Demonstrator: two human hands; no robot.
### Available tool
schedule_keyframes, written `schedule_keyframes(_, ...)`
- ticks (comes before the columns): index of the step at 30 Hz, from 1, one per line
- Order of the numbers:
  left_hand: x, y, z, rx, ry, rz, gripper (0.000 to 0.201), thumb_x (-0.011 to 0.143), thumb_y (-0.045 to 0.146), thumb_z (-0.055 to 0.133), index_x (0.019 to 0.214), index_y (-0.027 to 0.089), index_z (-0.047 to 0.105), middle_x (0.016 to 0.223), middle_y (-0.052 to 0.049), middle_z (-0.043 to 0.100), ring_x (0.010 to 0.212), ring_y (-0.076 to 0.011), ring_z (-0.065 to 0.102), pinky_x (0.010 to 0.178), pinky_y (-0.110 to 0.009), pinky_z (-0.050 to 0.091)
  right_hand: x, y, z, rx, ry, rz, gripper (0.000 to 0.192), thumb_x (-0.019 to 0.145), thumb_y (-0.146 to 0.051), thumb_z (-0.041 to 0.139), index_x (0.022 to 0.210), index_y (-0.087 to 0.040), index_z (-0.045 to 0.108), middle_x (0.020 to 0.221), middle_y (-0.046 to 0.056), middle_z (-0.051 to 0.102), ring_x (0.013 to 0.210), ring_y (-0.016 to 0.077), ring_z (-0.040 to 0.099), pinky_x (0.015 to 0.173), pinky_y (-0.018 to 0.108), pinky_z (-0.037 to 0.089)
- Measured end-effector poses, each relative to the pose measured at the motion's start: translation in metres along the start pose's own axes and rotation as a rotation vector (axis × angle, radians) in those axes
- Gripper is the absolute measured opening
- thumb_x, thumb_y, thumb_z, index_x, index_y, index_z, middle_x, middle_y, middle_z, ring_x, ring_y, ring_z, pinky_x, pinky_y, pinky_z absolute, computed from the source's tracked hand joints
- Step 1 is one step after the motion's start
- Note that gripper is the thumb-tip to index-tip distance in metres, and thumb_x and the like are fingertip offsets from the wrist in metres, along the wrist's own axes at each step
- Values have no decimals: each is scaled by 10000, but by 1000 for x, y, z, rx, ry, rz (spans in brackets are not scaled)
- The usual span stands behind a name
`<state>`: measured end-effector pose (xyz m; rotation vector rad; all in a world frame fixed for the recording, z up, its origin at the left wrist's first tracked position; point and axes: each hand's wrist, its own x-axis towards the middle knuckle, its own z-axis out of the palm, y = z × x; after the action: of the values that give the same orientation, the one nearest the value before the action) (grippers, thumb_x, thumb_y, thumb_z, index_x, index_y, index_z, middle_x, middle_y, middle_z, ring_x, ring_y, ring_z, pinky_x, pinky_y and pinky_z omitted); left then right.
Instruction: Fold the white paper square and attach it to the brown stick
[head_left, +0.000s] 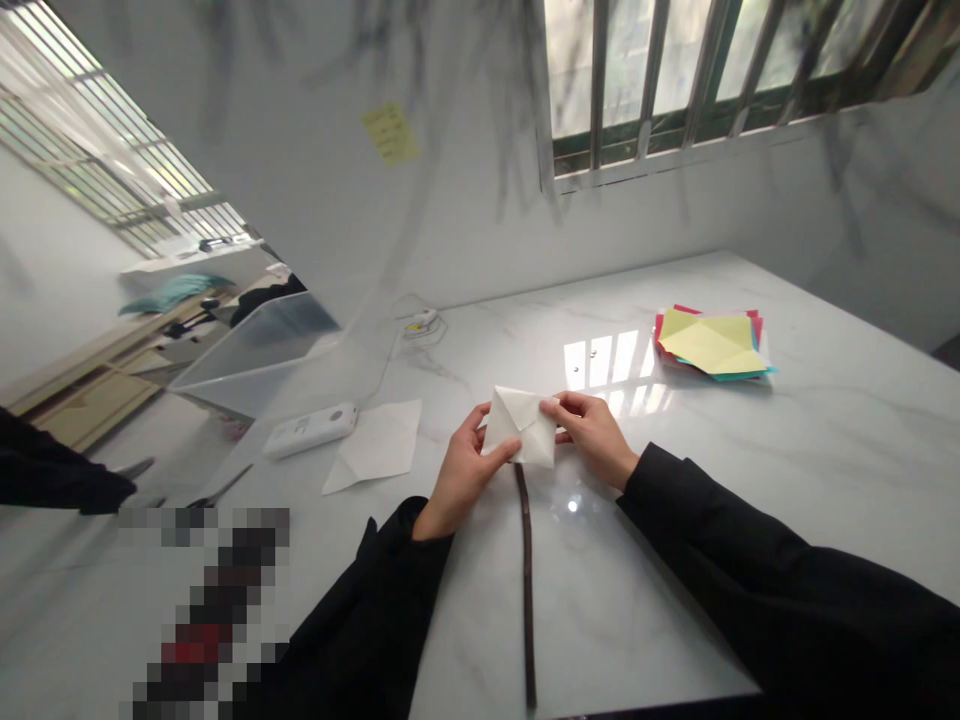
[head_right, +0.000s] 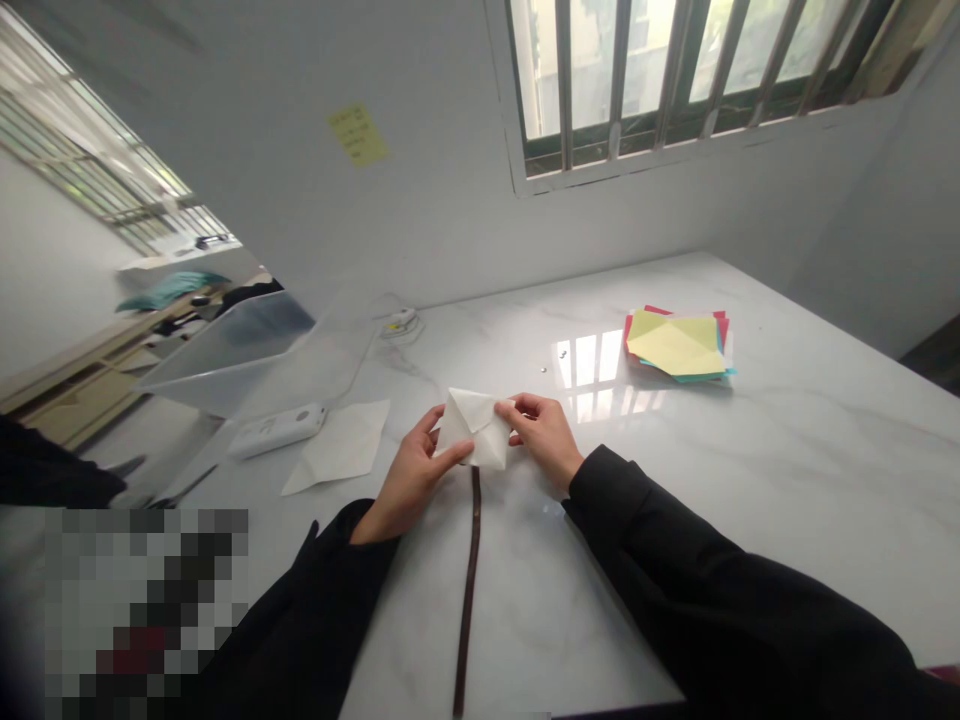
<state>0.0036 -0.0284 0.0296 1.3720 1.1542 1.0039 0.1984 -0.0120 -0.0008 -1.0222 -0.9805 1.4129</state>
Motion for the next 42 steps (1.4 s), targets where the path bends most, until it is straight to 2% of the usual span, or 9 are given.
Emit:
schedule_keyframes(2, 1, 1, -2, -43, 82, 0, 736, 759, 394, 879, 1379, 176, 548, 1031, -73, 783, 843, -211, 749, 767, -297, 587, 1, -2, -1, -41, -41, 1, 452, 723, -586, 843, 837, -171, 703, 815, 26, 659, 753, 162, 586, 646, 286, 496)
schedule_keyframes(5, 3, 2, -4, -162, 171, 1, 736, 738, 397, 893, 1352, 185, 546, 1017, -66, 793, 873, -209, 750, 792, -292, 581, 0, -2, -4, -109, -182, -40, 421, 733, -550, 853, 790, -176, 670, 760, 7, 652, 697, 143, 561, 640, 278, 454)
schedule_keyframes(9, 3, 6, -3, -197, 168, 15, 593, 737, 391, 899, 1207, 178, 607, 1013, -79, 801, 896, -225, 755, 817, -315, 585, 0, 1, -5, -190, -305, -79, 424, 798, -576, 812, 885, -170, 728, 824, 35, 715, 720, 165, 598, 649, 290, 455)
schedule_keyframes(14, -1, 10, 4, -152, 93, 41, 499, 744, 371, 901, 1129, 168, 657, 1051, -90, 806, 919, -226, 759, 820, -310, 586, 1, 3, -7, -138, -287, -99, 445, 851, -586, 776, 987, -162, 790, 910, 58, 768, 753, 180, 644, 695, 315, 501)
schedule_keyframes(19, -1, 6, 4, -137, 119, 66, 446, 749, 363, 901, 1082, 162, 683, 983, -76, 807, 867, -208, 755, 784, -295, 582, 1, 4, -10, -166, -311, -106, 425, 838, -552, 803, 1027, -172, 810, 971, 76, 794, 826, 208, 696, 769, 349, 543)
schedule_keyframes(24, 1, 0, 4, -153, 127, 56, 406, 737, 359, 908, 1032, 149, 724, 978, -77, 807, 877, -208, 752, 825, -310, 585, 4, 8, -12, -236, -307, -137, 427, 833, -546, 805, 1038, -172, 819, 994, 89, 801, 866, 225, 712, 804, 370, 562)
schedule_keyframes(32, 3, -2, 1, -197, 9, -39, 527, 729, 403, 910, 1159, 135, 764, 1138, -137, 803, 955, -270, 763, 866, -369, 591, 9, 7, -14, -370, -276, -194, 424, 836, -535, 782, 1022, -156, 817, 911, 73, 790, 828, 231, 692, 739, 349, 556)
schedule_keyframes(39, 2, -1, 1, -148, 28, -36, 438, 725, 421, 906, 1047, 142, 801, 1066, -120, 817, 894, -262, 763, 839, -364, 590, 5, 6, -9, -504, -272, -252, 413, 858, -557, 752, 974, -168, 822, 849, 65, 774, 812, 239, 682, 714, 342, 548)
schedule_keyframes(42, 3, -4, 0, -153, 40, -60, 455, 717, 420, 904, 1055, 136, 797, 1055, -120, 818, 880, -262, 759, 832, -371, 592, 8, 1, -15, -553, -303, -274, 455, 875, -601, 715, 1014, -178, 812, 889, 65, 773, 805, 227, 678, 706, 331, 542)
